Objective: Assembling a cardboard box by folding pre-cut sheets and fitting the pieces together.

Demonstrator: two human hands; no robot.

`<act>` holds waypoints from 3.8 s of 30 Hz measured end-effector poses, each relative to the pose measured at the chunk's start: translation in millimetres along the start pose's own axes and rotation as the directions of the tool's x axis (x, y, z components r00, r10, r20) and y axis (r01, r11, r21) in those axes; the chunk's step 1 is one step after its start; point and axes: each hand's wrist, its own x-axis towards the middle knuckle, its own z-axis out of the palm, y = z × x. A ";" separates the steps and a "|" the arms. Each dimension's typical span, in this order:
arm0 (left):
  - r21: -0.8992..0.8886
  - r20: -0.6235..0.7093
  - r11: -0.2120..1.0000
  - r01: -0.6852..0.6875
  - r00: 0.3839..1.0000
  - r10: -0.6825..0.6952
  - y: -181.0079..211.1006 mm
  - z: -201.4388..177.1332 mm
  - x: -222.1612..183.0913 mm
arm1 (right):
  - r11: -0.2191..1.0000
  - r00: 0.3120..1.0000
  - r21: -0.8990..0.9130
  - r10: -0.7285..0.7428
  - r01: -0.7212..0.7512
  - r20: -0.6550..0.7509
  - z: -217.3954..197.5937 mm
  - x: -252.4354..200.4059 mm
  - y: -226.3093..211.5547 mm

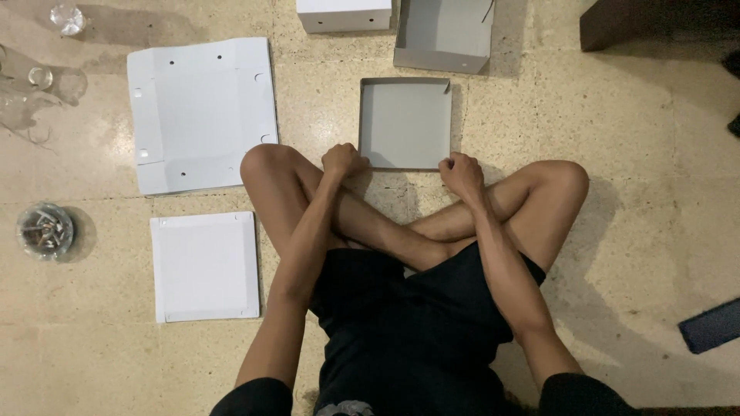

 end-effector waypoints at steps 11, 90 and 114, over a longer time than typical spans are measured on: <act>-0.093 0.055 0.995 0.020 0.998 -0.015 15.1 -26.5 -26.1 | 0.994 0.997 0.087 -0.061 0.065 -0.040 -3.5 0.7 -0.5; -0.363 -0.343 0.878 -0.313 0.921 0.186 148.2 25.2 -87.7 | 0.670 0.981 0.721 0.177 -0.176 0.074 -14.9 -20.7 -34.8; -0.253 -0.443 0.908 -0.335 0.874 0.199 150.2 27.9 -86.8 | 0.840 0.992 0.541 0.100 -0.046 -0.072 -2.2 -16.9 -31.1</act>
